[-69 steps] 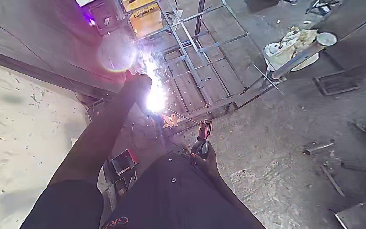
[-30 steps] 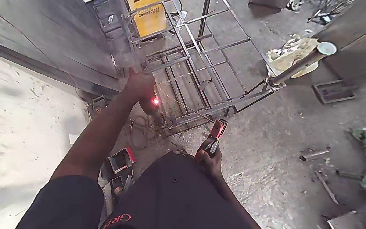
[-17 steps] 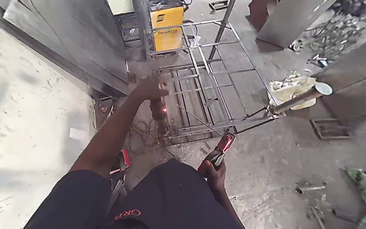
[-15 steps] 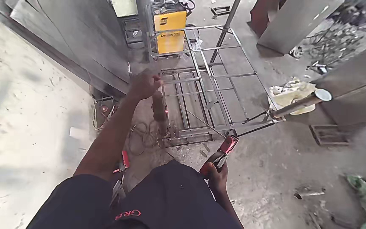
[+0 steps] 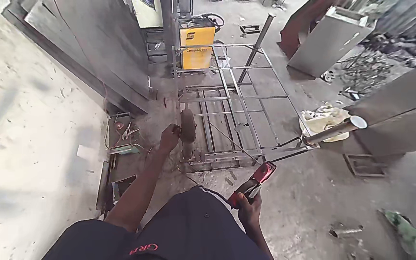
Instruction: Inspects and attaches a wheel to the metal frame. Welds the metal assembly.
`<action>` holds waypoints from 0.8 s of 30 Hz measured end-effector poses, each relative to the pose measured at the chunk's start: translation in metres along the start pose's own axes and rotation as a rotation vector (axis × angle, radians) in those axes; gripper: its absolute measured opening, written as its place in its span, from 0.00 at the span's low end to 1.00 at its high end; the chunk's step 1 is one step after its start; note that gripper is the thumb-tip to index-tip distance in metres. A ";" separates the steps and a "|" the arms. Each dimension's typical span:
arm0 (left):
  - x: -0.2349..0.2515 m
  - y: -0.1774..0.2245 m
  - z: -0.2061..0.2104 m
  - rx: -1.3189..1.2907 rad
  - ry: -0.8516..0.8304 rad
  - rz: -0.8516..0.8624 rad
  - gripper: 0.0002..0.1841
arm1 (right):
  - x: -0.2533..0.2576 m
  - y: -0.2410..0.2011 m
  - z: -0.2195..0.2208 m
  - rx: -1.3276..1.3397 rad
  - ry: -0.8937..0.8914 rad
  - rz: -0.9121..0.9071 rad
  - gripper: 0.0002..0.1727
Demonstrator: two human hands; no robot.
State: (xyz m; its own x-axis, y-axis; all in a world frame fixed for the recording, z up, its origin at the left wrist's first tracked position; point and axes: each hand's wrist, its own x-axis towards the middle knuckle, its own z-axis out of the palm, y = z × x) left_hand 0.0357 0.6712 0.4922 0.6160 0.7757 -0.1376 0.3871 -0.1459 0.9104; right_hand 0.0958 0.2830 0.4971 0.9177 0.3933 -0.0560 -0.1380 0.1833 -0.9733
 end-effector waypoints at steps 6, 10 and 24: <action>0.005 -0.010 0.004 0.017 0.019 0.080 0.15 | -0.021 0.011 0.000 -0.032 -0.018 -0.052 0.49; 0.007 -0.011 0.007 -0.003 0.005 0.123 0.16 | -0.033 0.009 0.003 -0.079 -0.030 -0.059 0.53; 0.013 0.007 0.005 0.355 0.016 0.171 0.18 | -0.035 0.003 0.012 -0.050 -0.083 -0.123 0.52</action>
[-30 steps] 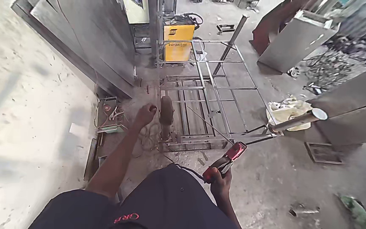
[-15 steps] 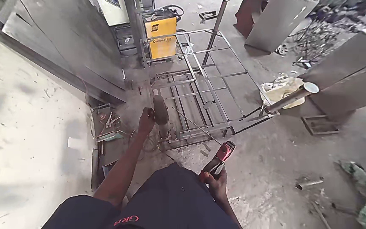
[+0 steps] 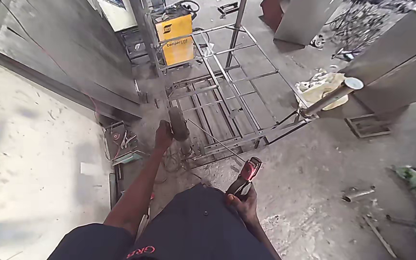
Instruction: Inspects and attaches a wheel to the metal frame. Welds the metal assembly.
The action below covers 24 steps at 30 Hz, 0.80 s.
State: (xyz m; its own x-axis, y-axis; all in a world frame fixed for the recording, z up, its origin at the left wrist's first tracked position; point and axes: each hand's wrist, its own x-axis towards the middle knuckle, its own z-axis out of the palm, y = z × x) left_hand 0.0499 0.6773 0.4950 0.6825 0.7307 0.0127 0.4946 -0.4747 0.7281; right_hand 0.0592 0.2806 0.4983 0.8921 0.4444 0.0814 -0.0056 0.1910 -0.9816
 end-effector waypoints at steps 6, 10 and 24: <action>0.002 -0.004 0.003 -0.021 -0.001 -0.023 0.19 | 0.002 -0.001 0.000 0.023 -0.017 -0.006 0.51; 0.004 -0.011 0.006 -0.058 0.007 -0.004 0.17 | 0.004 0.002 -0.002 0.052 -0.046 -0.033 0.49; -0.007 -0.015 0.003 -0.074 -0.067 -0.065 0.26 | -0.008 -0.004 -0.004 -0.058 0.014 0.003 0.53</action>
State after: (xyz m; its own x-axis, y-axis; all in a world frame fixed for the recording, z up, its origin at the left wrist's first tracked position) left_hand 0.0393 0.6774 0.4816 0.6860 0.7232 -0.0796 0.4994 -0.3886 0.7743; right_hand 0.0537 0.2728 0.5013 0.8983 0.4326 0.0764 0.0174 0.1387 -0.9902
